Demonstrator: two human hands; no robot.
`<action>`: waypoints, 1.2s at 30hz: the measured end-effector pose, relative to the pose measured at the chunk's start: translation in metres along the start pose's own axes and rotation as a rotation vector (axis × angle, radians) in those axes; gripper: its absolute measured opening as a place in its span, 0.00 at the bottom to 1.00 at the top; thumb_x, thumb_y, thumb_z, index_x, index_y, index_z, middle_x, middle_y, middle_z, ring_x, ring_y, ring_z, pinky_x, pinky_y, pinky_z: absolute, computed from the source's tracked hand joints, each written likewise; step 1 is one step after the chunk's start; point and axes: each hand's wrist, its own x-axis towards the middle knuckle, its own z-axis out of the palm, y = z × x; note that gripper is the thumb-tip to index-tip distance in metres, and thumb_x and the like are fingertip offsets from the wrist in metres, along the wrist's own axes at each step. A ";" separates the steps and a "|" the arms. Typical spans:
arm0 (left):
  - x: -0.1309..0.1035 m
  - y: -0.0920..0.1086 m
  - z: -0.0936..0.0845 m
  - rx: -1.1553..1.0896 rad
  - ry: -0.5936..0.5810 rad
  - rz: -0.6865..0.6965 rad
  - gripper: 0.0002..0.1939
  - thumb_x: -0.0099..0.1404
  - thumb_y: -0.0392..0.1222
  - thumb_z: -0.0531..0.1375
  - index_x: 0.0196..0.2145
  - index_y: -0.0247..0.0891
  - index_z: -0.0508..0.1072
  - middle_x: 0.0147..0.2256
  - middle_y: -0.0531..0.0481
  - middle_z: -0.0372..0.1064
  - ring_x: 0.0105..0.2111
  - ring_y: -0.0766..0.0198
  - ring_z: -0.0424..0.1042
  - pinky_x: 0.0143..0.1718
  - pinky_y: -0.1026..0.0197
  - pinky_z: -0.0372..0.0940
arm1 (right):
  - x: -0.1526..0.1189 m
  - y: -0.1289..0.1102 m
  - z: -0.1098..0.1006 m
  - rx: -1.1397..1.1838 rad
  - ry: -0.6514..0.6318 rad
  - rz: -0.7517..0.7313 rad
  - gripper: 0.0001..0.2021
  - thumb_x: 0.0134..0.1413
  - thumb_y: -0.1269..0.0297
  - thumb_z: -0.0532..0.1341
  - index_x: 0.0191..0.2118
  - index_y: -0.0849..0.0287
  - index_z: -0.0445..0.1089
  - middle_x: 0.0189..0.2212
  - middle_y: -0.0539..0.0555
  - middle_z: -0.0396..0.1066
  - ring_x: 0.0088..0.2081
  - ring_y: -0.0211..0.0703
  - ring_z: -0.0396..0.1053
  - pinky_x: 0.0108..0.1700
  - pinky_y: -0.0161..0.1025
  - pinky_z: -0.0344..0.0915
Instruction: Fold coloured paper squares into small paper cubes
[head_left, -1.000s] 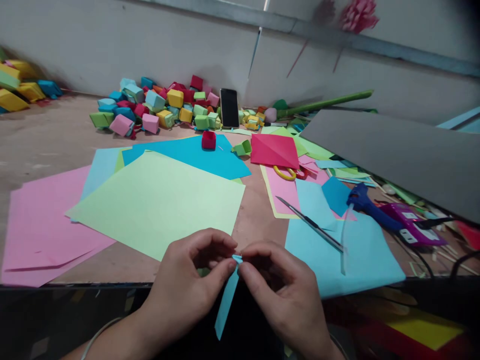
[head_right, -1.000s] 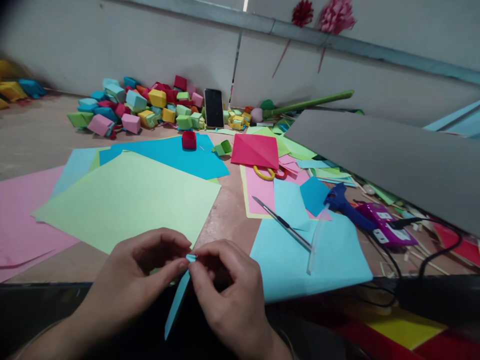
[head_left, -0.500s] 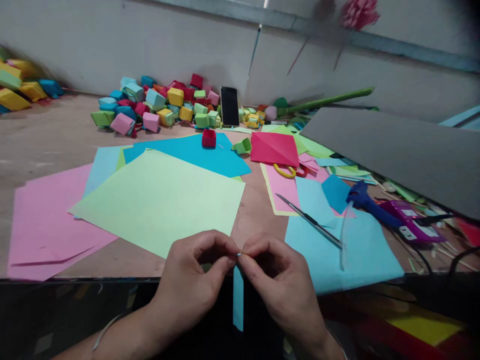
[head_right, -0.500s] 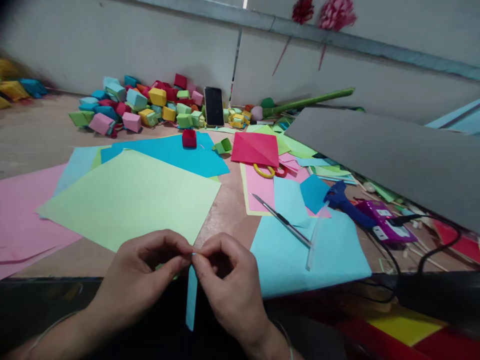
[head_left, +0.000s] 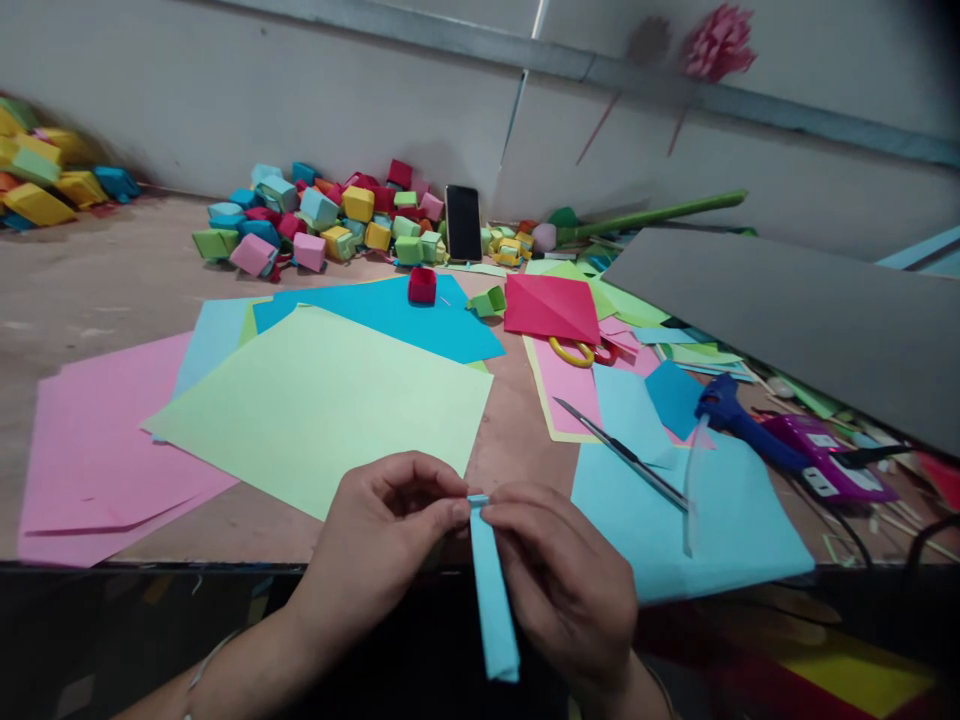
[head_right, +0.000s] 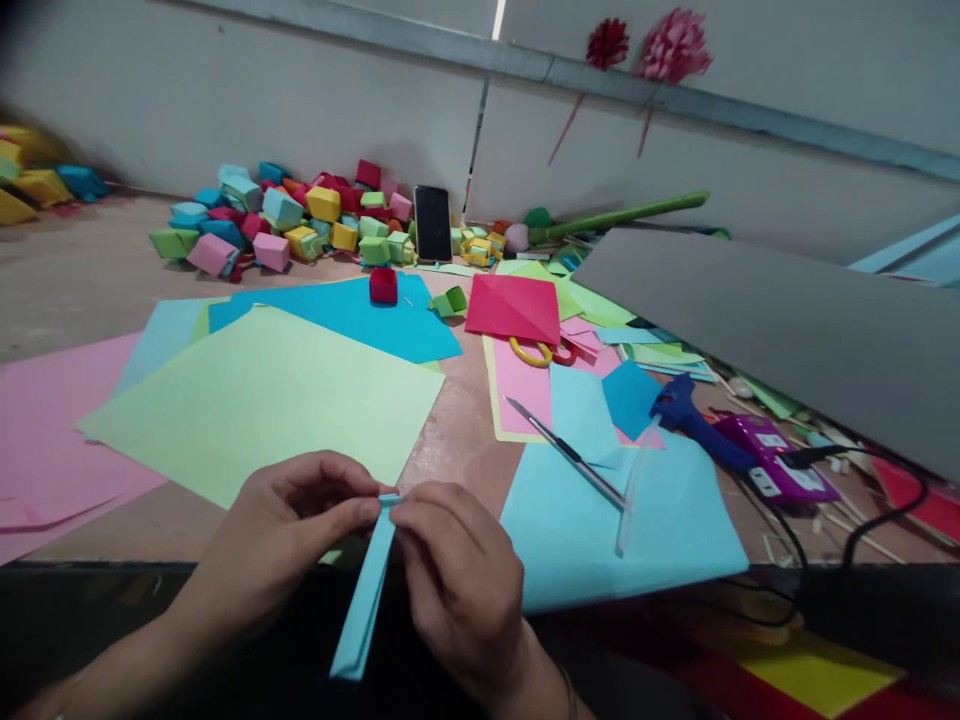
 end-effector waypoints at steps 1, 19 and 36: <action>0.000 -0.001 0.001 -0.017 -0.001 -0.006 0.05 0.51 0.35 0.68 0.25 0.35 0.75 0.23 0.54 0.74 0.24 0.70 0.73 0.27 0.72 0.68 | 0.000 -0.002 0.001 0.030 0.031 0.051 0.12 0.53 0.81 0.59 0.40 0.58 0.70 0.35 0.53 0.72 0.37 0.38 0.71 0.39 0.34 0.69; -0.004 -0.006 0.000 0.119 -0.066 0.061 0.05 0.51 0.33 0.66 0.26 0.36 0.73 0.24 0.55 0.72 0.26 0.69 0.70 0.29 0.70 0.65 | 0.005 -0.006 0.005 0.418 0.081 0.692 0.07 0.49 0.69 0.66 0.33 0.55 0.68 0.26 0.46 0.69 0.28 0.33 0.68 0.28 0.27 0.66; -0.010 0.009 0.004 0.052 -0.184 -0.015 0.02 0.49 0.31 0.63 0.23 0.35 0.75 0.20 0.55 0.68 0.21 0.71 0.64 0.24 0.69 0.61 | 0.007 -0.008 0.001 0.406 0.067 0.336 0.10 0.46 0.80 0.59 0.27 0.56 0.69 0.23 0.47 0.67 0.26 0.36 0.66 0.27 0.33 0.63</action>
